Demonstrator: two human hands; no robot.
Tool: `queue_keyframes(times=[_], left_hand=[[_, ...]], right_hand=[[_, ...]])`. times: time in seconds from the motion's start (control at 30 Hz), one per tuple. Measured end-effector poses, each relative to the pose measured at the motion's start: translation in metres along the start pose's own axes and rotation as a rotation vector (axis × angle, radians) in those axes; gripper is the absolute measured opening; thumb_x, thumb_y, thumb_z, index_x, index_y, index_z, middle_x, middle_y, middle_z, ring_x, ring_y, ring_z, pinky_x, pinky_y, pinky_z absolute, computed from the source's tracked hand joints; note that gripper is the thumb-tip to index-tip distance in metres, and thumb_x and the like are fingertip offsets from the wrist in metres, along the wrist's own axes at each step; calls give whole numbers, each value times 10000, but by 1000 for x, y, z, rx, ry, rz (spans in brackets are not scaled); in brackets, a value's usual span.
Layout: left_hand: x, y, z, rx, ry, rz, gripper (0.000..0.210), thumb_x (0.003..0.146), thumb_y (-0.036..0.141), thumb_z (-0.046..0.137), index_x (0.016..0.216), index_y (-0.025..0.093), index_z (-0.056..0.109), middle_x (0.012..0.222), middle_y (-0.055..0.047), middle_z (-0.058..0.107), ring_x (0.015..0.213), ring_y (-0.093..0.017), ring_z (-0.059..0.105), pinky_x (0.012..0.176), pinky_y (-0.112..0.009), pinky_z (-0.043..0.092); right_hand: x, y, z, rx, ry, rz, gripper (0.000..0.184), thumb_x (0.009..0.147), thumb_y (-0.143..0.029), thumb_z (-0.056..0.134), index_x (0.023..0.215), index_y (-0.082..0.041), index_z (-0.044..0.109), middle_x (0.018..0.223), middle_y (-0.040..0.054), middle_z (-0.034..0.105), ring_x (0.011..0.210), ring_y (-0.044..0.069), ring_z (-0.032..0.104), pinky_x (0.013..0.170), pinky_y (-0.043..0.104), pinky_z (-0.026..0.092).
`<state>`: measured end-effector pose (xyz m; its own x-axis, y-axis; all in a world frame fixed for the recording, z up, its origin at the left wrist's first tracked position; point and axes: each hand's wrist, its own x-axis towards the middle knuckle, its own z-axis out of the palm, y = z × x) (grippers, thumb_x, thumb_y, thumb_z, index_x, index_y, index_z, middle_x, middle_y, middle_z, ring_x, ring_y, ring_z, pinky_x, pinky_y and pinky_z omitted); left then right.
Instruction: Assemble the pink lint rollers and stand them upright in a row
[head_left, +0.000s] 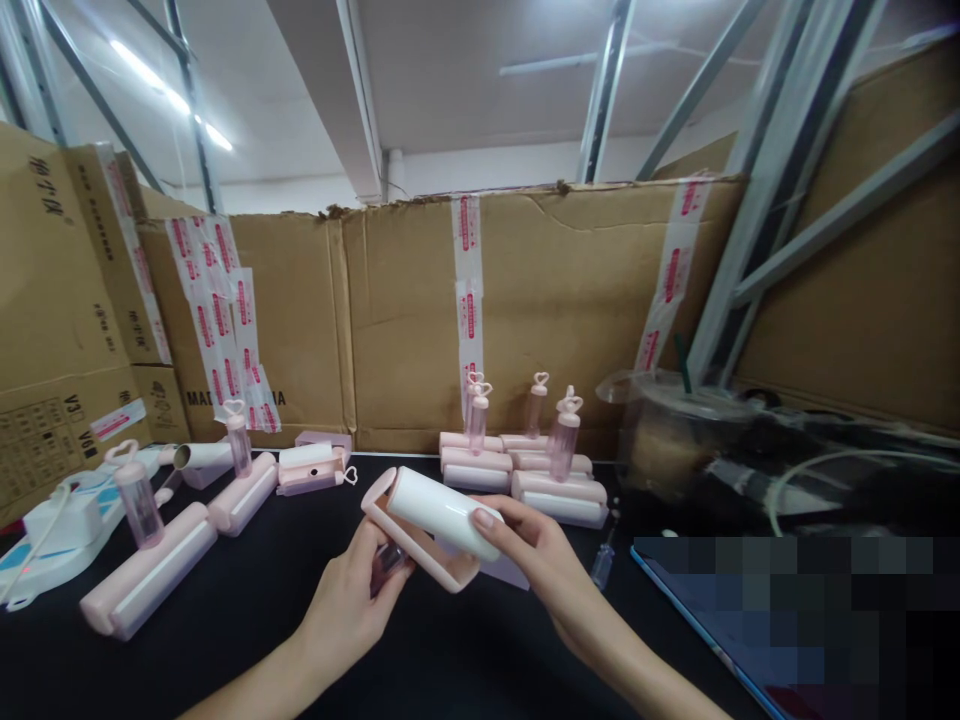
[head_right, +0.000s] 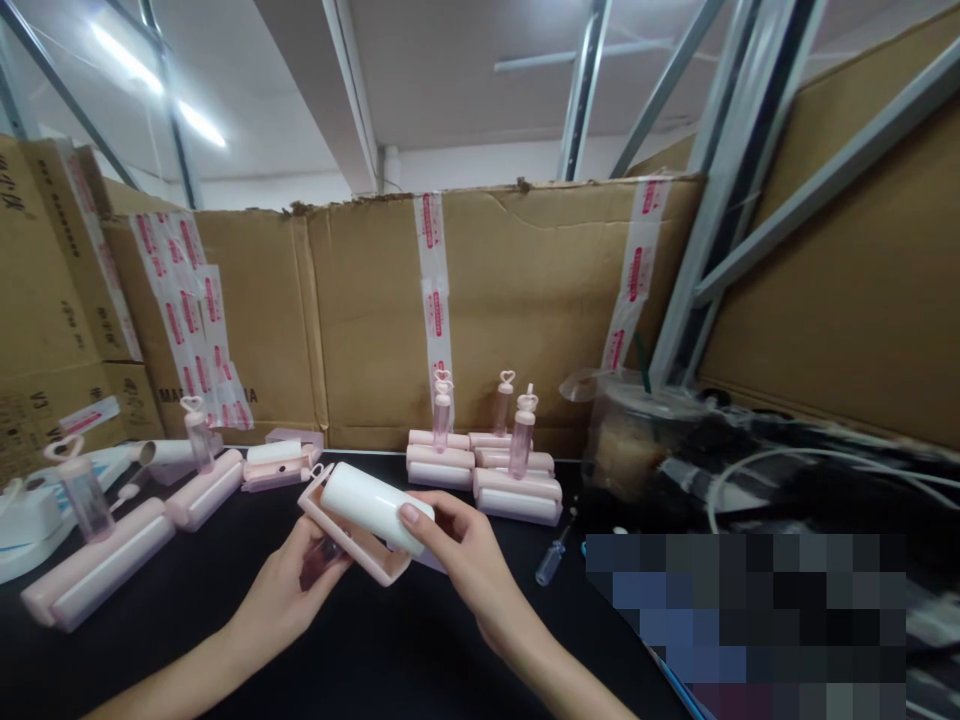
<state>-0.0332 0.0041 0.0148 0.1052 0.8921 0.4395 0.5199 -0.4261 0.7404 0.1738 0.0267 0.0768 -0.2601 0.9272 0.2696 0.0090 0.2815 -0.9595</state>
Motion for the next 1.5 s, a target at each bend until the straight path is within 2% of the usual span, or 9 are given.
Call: queue_keyframes(times=[0.37, 0.67, 0.8, 0.93, 1.1, 1.13, 1.2, 1.3, 1.5], left_hand=[[-3, -2, 1, 43, -7, 46, 174, 837, 289, 451, 993, 215, 425, 936, -66, 671, 838, -198, 659, 754, -309, 498], [0, 3, -2, 72, 85, -16, 159, 794, 321, 511, 911, 229, 457, 739, -15, 645, 650, -199, 660, 610, -269, 480], [0, 1, -1, -28, 80, -46, 177, 771, 327, 549, 900, 236, 472, 761, -28, 654, 704, -223, 665, 638, -287, 488], [-1, 5, 0, -154, 0, 4, 194, 808, 296, 517, 970, 215, 449, 933, -82, 645, 900, -233, 635, 781, -332, 488], [-7, 22, -2, -426, -221, 73, 296, 839, 252, 508, 1091, 193, 364, 1160, -119, 526, 1137, -210, 492, 961, -358, 399], [-8, 24, -1, -456, -245, 62, 286, 844, 254, 504, 1087, 192, 367, 1149, -114, 523, 1107, -203, 507, 937, -349, 421], [-8, 23, 1, -482, -252, 5, 242, 845, 277, 499, 1042, 191, 387, 1047, -89, 545, 917, -170, 578, 755, -292, 516], [-5, 17, 5, -487, -216, -95, 276, 808, 316, 544, 1005, 195, 393, 870, -29, 533, 661, -117, 549, 473, -204, 498], [-1, 15, 5, -307, -128, -147, 341, 783, 367, 565, 1036, 200, 409, 874, -19, 517, 634, -104, 522, 485, -216, 513]], right_hand=[[-2, 2, -4, -190, 46, -149, 295, 737, -419, 633, 910, -181, 656, 895, 46, 660, 859, 217, 593, 761, 289, 458], [-3, 5, 2, -198, 78, -159, 335, 720, -420, 649, 961, -188, 652, 943, 53, 649, 912, 230, 584, 830, 322, 447], [-2, 6, 3, -99, 60, -92, 387, 722, -448, 637, 1006, -186, 635, 994, 69, 636, 946, 246, 569, 825, 328, 456], [-4, 6, 5, -59, 44, -90, 389, 737, -437, 625, 1042, -197, 605, 1024, 60, 606, 964, 240, 543, 823, 305, 443], [-13, 9, 11, -64, 28, -62, 344, 851, -495, 437, 1015, -224, 572, 870, 14, 593, 839, 187, 534, 770, 263, 420], [-14, 9, 13, -46, 44, -39, 351, 862, -503, 405, 994, -223, 570, 837, 7, 585, 808, 179, 529, 750, 258, 419], [-13, 9, 14, 21, 89, -1, 342, 853, -513, 416, 933, -216, 566, 782, -6, 564, 748, 164, 517, 708, 247, 418], [-8, 5, 12, 121, 105, 32, 313, 799, -513, 504, 837, -205, 552, 733, -19, 534, 693, 152, 502, 645, 232, 417], [-10, -3, 13, 36, 90, 10, 334, 785, -533, 510, 768, -200, 529, 697, -23, 498, 682, 147, 455, 636, 222, 375]])
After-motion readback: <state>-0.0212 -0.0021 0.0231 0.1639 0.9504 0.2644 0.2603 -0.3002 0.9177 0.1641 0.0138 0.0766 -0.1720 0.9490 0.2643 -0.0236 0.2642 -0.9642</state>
